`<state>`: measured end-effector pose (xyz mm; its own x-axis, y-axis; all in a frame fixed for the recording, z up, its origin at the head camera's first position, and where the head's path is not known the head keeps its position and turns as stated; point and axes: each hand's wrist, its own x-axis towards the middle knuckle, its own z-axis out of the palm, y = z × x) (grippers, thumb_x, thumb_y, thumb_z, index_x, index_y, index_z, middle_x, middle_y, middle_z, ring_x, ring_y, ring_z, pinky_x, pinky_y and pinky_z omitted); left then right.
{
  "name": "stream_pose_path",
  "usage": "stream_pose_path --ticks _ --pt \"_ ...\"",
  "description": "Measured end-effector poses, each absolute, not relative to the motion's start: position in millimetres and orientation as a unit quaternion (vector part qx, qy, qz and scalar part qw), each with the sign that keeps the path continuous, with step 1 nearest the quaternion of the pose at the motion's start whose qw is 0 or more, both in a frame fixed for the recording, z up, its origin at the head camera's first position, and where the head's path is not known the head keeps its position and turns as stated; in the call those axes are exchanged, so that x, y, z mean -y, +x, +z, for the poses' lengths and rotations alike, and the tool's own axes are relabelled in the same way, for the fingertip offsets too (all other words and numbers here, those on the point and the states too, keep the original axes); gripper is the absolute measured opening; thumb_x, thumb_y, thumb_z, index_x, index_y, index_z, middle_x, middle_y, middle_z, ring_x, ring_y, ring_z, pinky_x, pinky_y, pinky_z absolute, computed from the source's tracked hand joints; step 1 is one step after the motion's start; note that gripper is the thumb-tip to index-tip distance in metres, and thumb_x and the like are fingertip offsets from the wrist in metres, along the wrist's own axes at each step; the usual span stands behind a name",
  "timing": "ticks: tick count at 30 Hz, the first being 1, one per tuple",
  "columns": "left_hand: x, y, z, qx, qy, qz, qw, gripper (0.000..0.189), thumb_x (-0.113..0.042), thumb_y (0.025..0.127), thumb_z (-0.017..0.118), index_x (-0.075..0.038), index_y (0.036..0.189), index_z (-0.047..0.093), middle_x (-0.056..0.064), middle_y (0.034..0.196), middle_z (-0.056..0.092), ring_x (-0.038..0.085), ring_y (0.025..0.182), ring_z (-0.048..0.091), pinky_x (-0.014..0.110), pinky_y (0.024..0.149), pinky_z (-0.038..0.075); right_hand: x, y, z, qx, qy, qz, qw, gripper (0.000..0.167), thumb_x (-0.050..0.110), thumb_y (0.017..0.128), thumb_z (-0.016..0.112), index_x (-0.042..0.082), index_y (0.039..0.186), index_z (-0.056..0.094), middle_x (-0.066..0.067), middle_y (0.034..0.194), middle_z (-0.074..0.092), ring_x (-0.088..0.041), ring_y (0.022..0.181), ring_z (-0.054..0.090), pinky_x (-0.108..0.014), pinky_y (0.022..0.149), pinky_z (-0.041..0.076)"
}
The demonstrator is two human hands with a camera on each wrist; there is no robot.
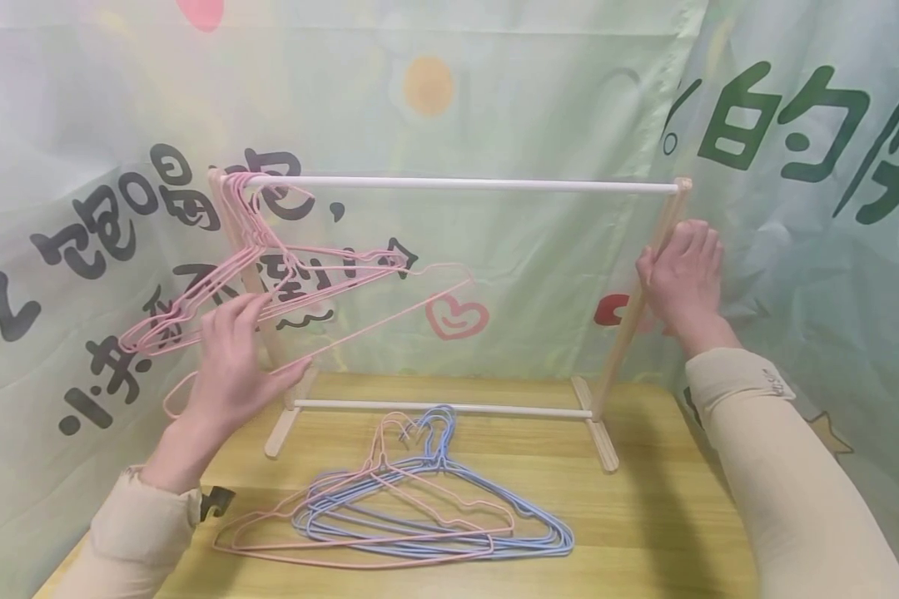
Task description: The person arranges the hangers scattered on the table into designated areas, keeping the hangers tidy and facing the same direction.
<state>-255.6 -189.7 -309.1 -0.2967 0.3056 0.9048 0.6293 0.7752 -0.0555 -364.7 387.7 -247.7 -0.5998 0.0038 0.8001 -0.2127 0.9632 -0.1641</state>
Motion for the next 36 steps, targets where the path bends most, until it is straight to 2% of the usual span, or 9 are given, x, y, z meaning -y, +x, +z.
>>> stream_pose_path --ticks 11,15,22,36 --pt "207 -274 -284 0.795 -0.271 -0.114 0.531 0.104 -0.019 0.058 0.097 0.014 0.141 0.045 0.035 0.128 0.049 0.050 0.112 0.043 0.058 0.093 0.033 -386 -365 -247 0.885 0.061 0.124 0.444 0.035 0.018 0.099 0.046 -0.010 0.115 0.034 -0.032 0.114 0.032 -0.051 0.104 0.031 -0.060 0.090 0.026" --pt "213 -280 -278 0.807 -0.260 -0.088 0.522 0.102 -0.023 0.060 0.097 0.013 0.140 0.046 0.034 0.131 0.049 0.051 0.115 0.044 0.058 0.095 0.035 -387 -364 -247 0.889 0.054 0.128 0.437 0.036 0.018 0.099 0.047 -0.009 0.117 0.034 -0.032 0.114 0.032 -0.051 0.105 0.030 -0.060 0.090 0.026" --pt "221 -288 -271 0.828 -0.241 -0.088 0.498 0.106 -0.020 0.060 0.098 0.011 0.146 0.045 0.033 0.135 0.049 0.048 0.106 0.043 0.056 0.089 0.036 -386 -363 -245 0.895 0.045 0.127 0.424 0.036 0.018 0.099 0.046 -0.010 0.117 0.033 -0.032 0.115 0.031 -0.051 0.106 0.030 -0.060 0.091 0.025" --pt "230 -297 -271 0.862 -0.215 -0.076 0.452 0.107 -0.015 0.058 0.098 0.007 0.148 0.045 0.030 0.138 0.047 0.050 0.116 0.043 0.059 0.093 0.040 -387 -365 -248 0.890 0.055 0.119 0.437 0.035 0.019 0.099 0.045 -0.010 0.116 0.033 -0.032 0.113 0.031 -0.051 0.104 0.030 -0.060 0.089 0.025"
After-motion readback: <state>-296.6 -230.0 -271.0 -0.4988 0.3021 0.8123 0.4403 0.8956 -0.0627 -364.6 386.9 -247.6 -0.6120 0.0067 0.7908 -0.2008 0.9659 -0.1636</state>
